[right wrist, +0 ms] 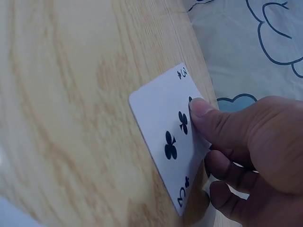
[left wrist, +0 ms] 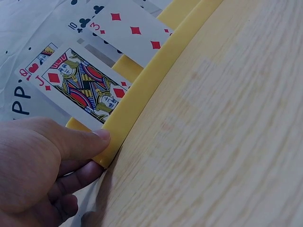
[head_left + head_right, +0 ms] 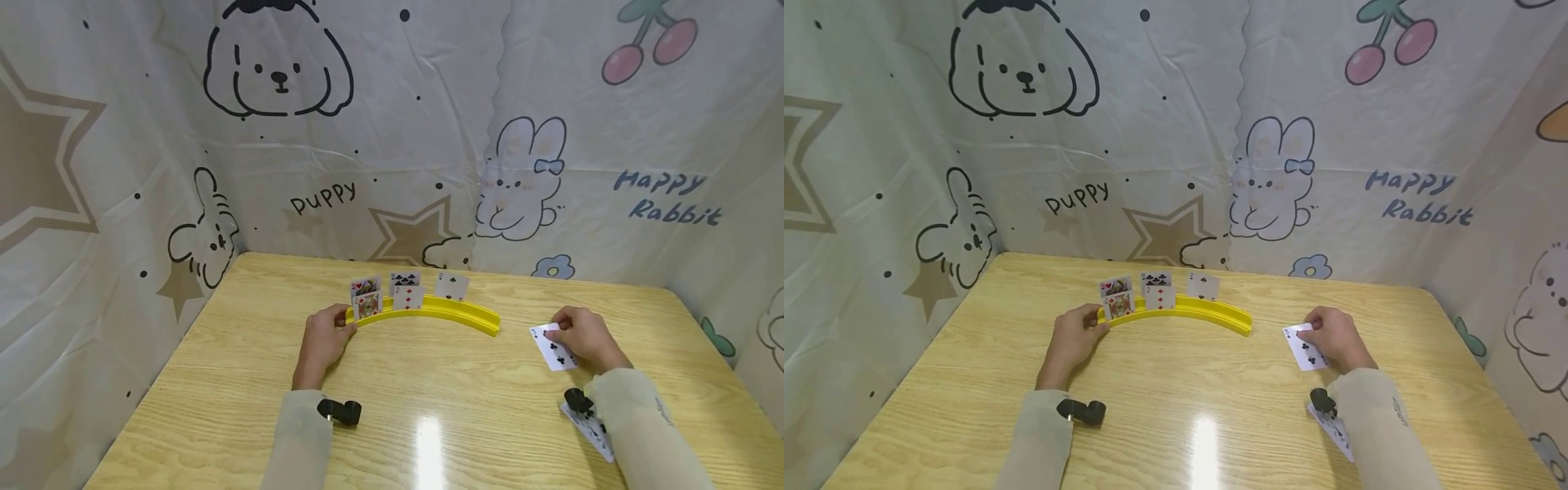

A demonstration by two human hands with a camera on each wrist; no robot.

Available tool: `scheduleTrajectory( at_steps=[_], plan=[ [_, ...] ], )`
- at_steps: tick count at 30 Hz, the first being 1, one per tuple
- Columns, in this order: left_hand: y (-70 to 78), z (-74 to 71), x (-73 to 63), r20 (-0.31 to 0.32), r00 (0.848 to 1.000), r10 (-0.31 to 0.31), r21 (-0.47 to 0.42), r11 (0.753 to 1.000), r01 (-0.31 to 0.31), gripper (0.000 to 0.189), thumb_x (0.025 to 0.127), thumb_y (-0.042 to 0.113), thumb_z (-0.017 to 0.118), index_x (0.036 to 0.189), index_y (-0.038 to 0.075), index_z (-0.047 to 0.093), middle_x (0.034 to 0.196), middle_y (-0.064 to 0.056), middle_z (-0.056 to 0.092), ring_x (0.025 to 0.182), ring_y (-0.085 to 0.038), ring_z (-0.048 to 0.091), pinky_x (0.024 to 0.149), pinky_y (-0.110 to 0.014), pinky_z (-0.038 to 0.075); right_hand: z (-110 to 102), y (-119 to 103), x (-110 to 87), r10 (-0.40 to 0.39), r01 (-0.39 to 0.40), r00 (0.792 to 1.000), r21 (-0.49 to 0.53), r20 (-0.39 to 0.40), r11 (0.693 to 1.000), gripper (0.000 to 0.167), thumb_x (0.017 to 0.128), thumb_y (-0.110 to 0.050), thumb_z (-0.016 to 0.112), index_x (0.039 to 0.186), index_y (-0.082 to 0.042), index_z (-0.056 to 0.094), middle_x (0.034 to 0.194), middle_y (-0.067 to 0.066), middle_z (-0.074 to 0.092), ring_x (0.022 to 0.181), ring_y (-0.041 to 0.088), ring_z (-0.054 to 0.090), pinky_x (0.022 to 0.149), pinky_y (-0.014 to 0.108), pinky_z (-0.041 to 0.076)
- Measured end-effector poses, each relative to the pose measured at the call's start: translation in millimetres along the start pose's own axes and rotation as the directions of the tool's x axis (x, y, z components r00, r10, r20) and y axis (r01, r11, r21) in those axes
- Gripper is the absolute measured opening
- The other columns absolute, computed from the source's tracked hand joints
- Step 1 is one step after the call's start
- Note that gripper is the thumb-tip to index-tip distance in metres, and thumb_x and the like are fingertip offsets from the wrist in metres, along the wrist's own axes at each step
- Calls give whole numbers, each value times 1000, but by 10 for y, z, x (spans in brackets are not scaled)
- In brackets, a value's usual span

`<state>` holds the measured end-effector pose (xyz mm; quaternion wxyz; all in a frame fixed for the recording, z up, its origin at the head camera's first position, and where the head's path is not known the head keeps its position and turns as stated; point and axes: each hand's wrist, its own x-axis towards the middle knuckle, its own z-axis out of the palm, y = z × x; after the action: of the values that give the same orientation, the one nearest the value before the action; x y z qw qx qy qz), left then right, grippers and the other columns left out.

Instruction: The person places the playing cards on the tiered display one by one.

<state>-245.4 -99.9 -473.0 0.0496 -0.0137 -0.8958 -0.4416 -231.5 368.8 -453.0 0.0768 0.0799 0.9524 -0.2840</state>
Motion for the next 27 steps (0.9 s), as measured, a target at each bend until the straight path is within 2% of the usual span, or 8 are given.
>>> scheduleTrajectory(
  at_steps=[6,12,22,27],
  plan=[
    [22,5,-4,2,1000,1,6,1000,-1,36,88,8,77,122,0,69,105,-13,70,96,-24,65,85,-41,53,-22,26,-39,23,-23,1000,13,1,1000,27,92,-11,74,110,3,61,99,16,58,87,29,52,71,35,45],
    [1,21,-6,5,1000,-6,17,1000,6,35,88,8,77,122,1,69,105,-12,70,96,-23,64,85,-41,53,-62,44,-78,20,-20,1000,3,15,1000,29,93,-12,73,115,6,65,99,16,60,89,30,52,73,37,45],
    [-18,12,2,-1,1000,13,14,1000,-13,35,88,8,78,121,0,69,105,-13,71,96,-24,65,85,-41,54,-230,-44,-187,-83,82,996,-36,-20,996,20,94,-12,71,108,2,68,96,13,63,87,29,53,74,38,46],
    [-23,7,-2,-5,1000,28,4,1000,-28,34,88,7,78,120,-1,70,104,-14,71,95,-25,66,84,-41,54,-313,-134,-258,-134,132,990,-46,-52,990,15,92,-11,73,101,1,70,91,11,63,82,28,54,70,39,46]
  ],
)
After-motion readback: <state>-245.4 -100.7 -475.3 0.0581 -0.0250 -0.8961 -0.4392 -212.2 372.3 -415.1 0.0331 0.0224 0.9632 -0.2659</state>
